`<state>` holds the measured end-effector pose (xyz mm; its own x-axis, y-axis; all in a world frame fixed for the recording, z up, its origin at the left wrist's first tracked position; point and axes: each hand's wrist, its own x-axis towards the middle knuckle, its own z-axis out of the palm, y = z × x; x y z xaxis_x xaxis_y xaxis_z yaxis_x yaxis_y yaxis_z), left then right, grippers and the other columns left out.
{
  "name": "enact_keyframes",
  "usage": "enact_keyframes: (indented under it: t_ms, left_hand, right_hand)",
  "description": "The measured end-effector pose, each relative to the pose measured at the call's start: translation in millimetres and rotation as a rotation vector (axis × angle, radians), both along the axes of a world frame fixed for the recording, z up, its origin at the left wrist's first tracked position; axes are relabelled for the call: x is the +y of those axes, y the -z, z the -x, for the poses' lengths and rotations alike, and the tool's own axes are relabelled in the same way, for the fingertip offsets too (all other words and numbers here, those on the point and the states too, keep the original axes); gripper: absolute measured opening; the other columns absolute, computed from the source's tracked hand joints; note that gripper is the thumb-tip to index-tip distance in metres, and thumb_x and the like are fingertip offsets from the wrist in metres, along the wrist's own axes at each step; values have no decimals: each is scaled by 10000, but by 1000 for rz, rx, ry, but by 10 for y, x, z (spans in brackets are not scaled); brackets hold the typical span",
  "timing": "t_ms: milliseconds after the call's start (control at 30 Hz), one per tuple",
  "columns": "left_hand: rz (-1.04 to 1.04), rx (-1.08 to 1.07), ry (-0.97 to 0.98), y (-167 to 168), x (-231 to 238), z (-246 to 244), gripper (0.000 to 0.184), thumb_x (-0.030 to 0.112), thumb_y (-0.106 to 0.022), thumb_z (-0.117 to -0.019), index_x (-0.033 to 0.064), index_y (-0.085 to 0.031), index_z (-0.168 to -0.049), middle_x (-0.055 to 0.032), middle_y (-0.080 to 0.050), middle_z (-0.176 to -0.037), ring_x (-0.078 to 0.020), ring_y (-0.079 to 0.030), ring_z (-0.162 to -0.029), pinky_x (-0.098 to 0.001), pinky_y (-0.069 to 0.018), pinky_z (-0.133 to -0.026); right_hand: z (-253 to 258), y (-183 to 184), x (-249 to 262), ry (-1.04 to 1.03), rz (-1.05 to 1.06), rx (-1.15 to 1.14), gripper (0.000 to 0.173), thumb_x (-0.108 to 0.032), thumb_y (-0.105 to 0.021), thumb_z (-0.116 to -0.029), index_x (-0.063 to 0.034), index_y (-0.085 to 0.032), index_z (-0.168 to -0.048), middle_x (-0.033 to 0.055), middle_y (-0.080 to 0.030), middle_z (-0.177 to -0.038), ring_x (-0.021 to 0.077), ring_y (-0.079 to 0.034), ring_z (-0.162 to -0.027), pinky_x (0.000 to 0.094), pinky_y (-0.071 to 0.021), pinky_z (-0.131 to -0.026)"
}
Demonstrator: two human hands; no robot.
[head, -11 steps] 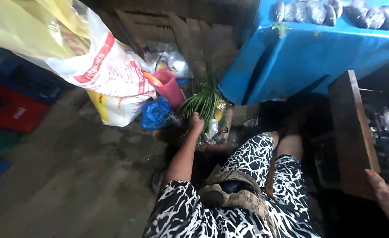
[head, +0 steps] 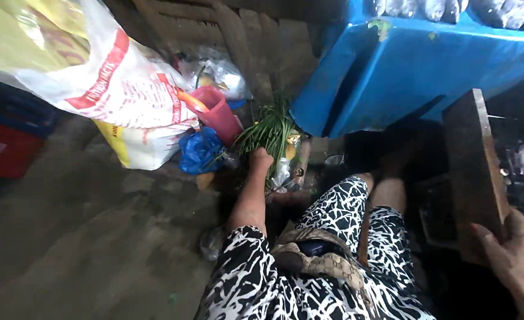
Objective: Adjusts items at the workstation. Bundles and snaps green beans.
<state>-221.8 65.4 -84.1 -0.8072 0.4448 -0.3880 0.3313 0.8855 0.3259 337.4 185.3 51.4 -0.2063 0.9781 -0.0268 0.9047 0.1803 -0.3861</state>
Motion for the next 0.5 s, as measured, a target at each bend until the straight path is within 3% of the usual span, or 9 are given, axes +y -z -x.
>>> enact_keyframes:
  t_ms: [67, 133, 233, 300, 400, 500]
  left_hand:
    - [13, 4, 18, 27, -18, 15, 508, 248, -743, -889, -57, -625, -1277, -314, -570, -1353, -465, -565, -1267, -648, -484, -1012]
    - [40, 5, 43, 84, -17, 23, 701, 296, -795, -845, -61, -540, -1393, -319, -446, -1485, -479, -472, -1360, -639, -450, -1065]
    - [46, -1, 48, 191, -83, 20, 851, 385, -846, -777, -36, -498, -1430, -318, -507, -1429, -498, -501, -1325, -678, -452, -1035]
    - [46, -26, 42, 199, -113, -1, 820, 392, -842, -786, -24, -514, -1412, -309, -589, -1336, -489, -569, -1254, -690, -467, -1004]
    - [-22, -99, -7, 182, -125, 68, 615, 330, -799, -846, -21, -612, -1315, -296, -640, -1259, -462, -617, -1195, -687, -480, -978]
    - [-221, -192, -122, 150, -155, 177, 588, 238, -777, -860, -40, -594, -1344, -310, -605, -1314, -470, -580, -1239, -686, -457, -1011]
  right_hand:
    - [-14, 7, -13, 2, -4, 19, 777, -361, -631, -958, -107, -301, -1615, 304, -504, -1475, 509, -496, -1349, 716, -352, -1099]
    - [-5, 4, -27, 3, 3, 42, 786, -356, -634, -955, -100, -295, -1616, 313, -503, -1471, 514, -497, -1345, 715, -354, -1096]
    - [13, -10, -52, 15, 6, 66, 779, -364, -624, -946, -106, -310, -1611, 312, -517, -1456, 517, -512, -1324, 721, -361, -1081]
    - [13, -18, -66, 37, 20, 68, 777, -361, -627, -951, -119, -304, -1615, 320, -518, -1450, 531, -505, -1322, 723, -358, -1080]
    - [3, -1, -64, 39, 22, 67, 773, -380, -616, -949, -130, -312, -1614, 323, -523, -1441, 535, -504, -1320, 729, -363, -1072]
    - [-5, 5, -57, 49, 12, 77, 765, -369, -633, -940, -146, -331, -1608, 334, -539, -1414, 554, -516, -1294, 748, -370, -1047]
